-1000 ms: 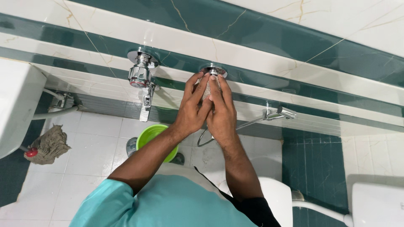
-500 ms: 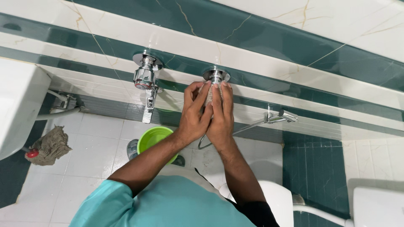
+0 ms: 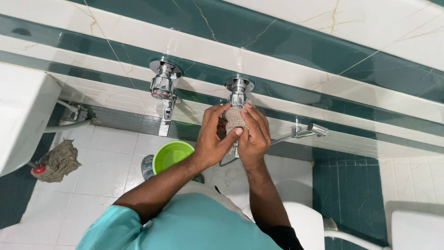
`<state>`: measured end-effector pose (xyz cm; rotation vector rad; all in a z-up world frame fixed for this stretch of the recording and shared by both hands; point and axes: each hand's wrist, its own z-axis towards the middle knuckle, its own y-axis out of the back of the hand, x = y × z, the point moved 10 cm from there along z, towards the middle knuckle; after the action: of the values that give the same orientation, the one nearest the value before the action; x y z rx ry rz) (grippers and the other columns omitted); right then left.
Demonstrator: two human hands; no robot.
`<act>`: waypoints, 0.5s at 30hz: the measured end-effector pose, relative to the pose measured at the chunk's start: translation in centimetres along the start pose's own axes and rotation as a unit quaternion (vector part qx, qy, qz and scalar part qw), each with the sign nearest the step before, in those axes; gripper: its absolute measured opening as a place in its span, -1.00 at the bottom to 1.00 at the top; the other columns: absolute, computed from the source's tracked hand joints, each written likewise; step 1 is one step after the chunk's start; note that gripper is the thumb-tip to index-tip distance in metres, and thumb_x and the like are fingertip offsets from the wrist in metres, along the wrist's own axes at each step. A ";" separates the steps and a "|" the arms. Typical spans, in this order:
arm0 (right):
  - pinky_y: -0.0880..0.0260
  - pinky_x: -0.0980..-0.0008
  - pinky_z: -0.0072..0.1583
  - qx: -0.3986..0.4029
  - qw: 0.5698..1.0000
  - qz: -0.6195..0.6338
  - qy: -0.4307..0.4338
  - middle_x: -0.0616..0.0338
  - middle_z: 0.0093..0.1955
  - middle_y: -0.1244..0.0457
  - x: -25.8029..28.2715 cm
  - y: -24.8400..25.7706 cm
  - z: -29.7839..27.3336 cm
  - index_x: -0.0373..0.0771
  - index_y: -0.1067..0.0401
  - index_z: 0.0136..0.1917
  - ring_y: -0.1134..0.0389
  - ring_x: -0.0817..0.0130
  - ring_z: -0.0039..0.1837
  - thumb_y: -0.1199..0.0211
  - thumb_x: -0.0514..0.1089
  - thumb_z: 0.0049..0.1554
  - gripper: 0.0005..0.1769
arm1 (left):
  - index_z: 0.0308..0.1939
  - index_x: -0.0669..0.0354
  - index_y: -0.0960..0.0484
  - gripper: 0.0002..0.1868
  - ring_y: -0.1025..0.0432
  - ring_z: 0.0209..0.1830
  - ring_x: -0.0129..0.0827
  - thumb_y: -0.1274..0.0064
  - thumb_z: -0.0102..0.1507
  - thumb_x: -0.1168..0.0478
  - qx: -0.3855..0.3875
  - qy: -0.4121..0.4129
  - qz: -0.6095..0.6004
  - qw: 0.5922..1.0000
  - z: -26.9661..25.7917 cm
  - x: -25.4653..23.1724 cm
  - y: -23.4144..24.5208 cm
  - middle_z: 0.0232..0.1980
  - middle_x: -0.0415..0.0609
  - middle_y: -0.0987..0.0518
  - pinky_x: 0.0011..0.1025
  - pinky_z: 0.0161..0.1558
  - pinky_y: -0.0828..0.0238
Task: The person wipes the sink faucet and handles with a cloth and then cleans the shower faucet handles in the same manner.
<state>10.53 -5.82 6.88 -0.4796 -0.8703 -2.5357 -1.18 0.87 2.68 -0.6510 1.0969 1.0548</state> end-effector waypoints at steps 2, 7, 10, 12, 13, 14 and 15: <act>-0.42 0.14 0.47 -0.010 1.000 0.003 -0.004 0.01 0.36 -0.34 0.1 0.5 -1.0 -0.34 -0.53 0.23 -0.36 0.06 0.44 -0.23 -0.54 0.15 -0.60 | 0.40 0.35 -0.26 -0.27 -0.38 -0.20 -0.41 -0.26 0.25 0.19 -0.001 -0.003 -0.046 0.999 0.0 0.8 -0.1 0.18 0.14 -0.36 -0.47 -0.27 -0.43; -0.38 0.16 0.45 0.027 0.997 0.059 -0.047 -0.07 0.33 -0.32 0.7 0.1 -3.9 -0.38 -0.50 0.19 -0.36 0.03 0.41 -0.17 -0.59 0.03 -0.53 | -0.12 0.32 -0.63 -0.70 -0.43 -0.30 -0.58 -0.26 0.36 0.11 0.159 0.184 -0.213 0.946 -1.4 7.3 -2.6 -0.27 -0.18 -0.60 -0.55 -0.25 -0.39; -0.37 0.17 0.43 0.051 0.987 0.105 -0.114 -0.08 0.34 -0.32 -0.5 0.1 -5.4 -0.40 -0.50 0.21 -0.37 0.04 0.41 -0.16 -0.59 0.00 -0.49 | -0.26 0.28 -0.64 -0.70 -0.40 -0.33 -0.63 -0.31 0.25 0.09 0.223 0.184 -0.162 0.944 -2.0 7.6 -1.9 -0.33 -0.23 -0.58 -0.54 -0.31 -0.42; -0.38 0.19 0.43 0.068 0.977 0.131 -0.156 -0.06 0.37 -0.32 -1.4 0.1 -6.2 -0.36 -0.50 0.25 -0.37 0.08 0.43 -0.16 -0.58 0.02 -0.47 | -0.24 0.28 -0.63 -0.72 -0.40 -0.32 -0.62 -0.29 0.26 0.11 0.258 0.195 -0.159 0.933 -2.0 7.3 -1.7 -0.32 -0.21 -0.58 -0.53 -0.29 -0.41; -0.38 0.20 0.43 0.088 0.964 0.156 -0.195 -0.04 0.40 -0.32 -2.1 -0.1 -6.6 -0.31 -0.50 0.29 -0.37 0.12 0.44 -0.17 -0.57 0.05 -0.45 | -0.22 0.27 -0.62 -0.75 -0.40 -0.32 -0.62 -0.27 0.27 0.13 0.290 0.206 -0.157 0.921 -2.3 7.0 -2.0 -0.31 -0.18 -0.59 -0.52 -0.27 -0.41; -0.38 0.20 0.43 0.089 0.964 0.158 -0.195 -0.04 0.40 -0.32 -2.3 0.4 -6.3 -0.31 -0.50 0.29 -0.37 0.12 0.44 -0.17 -0.57 0.05 -0.45 | -0.22 0.27 -0.62 -0.75 -0.40 -0.32 -0.62 -0.27 0.27 0.13 0.289 0.206 -0.157 0.922 -2.1 6.5 -1.8 -0.31 -0.18 -0.59 -0.52 -0.27 -0.41; -0.30 0.18 0.45 0.159 0.932 0.242 -0.218 -0.08 0.49 -0.15 -2.1 -0.6 -6.5 -0.32 -0.39 0.36 -0.24 0.11 0.51 -0.20 -0.53 0.04 -0.40 | -0.18 0.25 -0.60 -0.77 -0.41 -0.30 -0.56 -0.25 0.28 0.15 0.299 0.162 -0.113 0.934 -1.7 5.4 -1.7 -0.29 -0.12 -0.58 -0.47 -0.26 -0.40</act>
<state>10.84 -9.01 0.76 -1.0302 -1.1269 -1.8230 0.13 0.68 -3.02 -0.4438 1.5030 0.3768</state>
